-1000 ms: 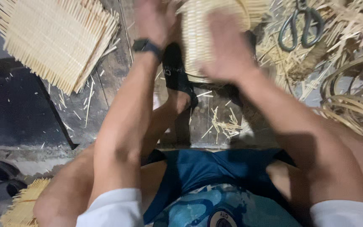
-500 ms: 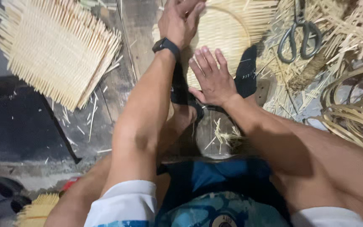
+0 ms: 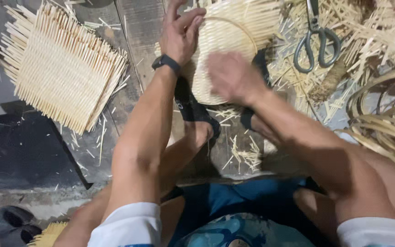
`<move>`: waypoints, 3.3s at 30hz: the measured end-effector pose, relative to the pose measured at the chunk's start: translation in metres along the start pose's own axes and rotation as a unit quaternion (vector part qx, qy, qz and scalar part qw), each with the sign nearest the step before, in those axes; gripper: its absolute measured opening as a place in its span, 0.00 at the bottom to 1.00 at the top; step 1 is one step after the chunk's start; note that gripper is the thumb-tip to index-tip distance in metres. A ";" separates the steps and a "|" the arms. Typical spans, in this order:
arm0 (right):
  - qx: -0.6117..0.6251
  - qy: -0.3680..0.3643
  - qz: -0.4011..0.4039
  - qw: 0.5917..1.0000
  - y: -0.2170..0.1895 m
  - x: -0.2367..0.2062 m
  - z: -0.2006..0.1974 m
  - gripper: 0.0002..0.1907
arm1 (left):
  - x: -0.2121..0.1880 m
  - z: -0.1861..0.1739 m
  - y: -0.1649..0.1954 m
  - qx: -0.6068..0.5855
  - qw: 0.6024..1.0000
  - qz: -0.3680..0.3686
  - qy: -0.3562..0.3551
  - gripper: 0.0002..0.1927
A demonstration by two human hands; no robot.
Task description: The person sits on the floor and repeatedly places a circular bamboo mat over a wooden template, then uses shears to trim the excess bamboo strips flush with the template edge. The person stacks finished mats and continues the cycle with new mats.
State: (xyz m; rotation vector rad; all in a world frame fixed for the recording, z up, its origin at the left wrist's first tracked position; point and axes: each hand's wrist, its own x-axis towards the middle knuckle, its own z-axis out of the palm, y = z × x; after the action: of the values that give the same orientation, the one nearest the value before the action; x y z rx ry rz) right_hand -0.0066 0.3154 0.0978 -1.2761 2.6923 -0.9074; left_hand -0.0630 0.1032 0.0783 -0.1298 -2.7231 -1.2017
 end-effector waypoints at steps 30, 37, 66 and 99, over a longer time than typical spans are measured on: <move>-0.152 -0.167 0.373 0.900 0.106 -0.129 -0.255 0.20 | 0.028 -0.055 0.075 -0.067 0.983 -0.106 -0.137 0.29; 0.085 -0.124 0.487 0.861 0.104 -0.172 -0.195 0.28 | -0.081 -0.027 0.090 0.163 0.961 0.203 -0.097 0.22; 0.154 -0.020 0.506 0.849 0.100 -0.231 -0.060 0.23 | -0.065 0.033 0.071 0.149 0.975 -0.058 -0.153 0.65; -0.150 -0.286 0.420 0.848 0.091 -0.118 -0.059 0.25 | -0.098 0.039 0.108 0.162 0.965 -0.128 -0.165 0.61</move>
State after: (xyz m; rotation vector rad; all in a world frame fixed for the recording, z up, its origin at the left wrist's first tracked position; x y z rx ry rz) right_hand -0.0071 0.4739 0.0744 -0.1839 2.4846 0.0140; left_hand 0.0447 0.2030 0.1131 0.0737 -3.2712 -0.8286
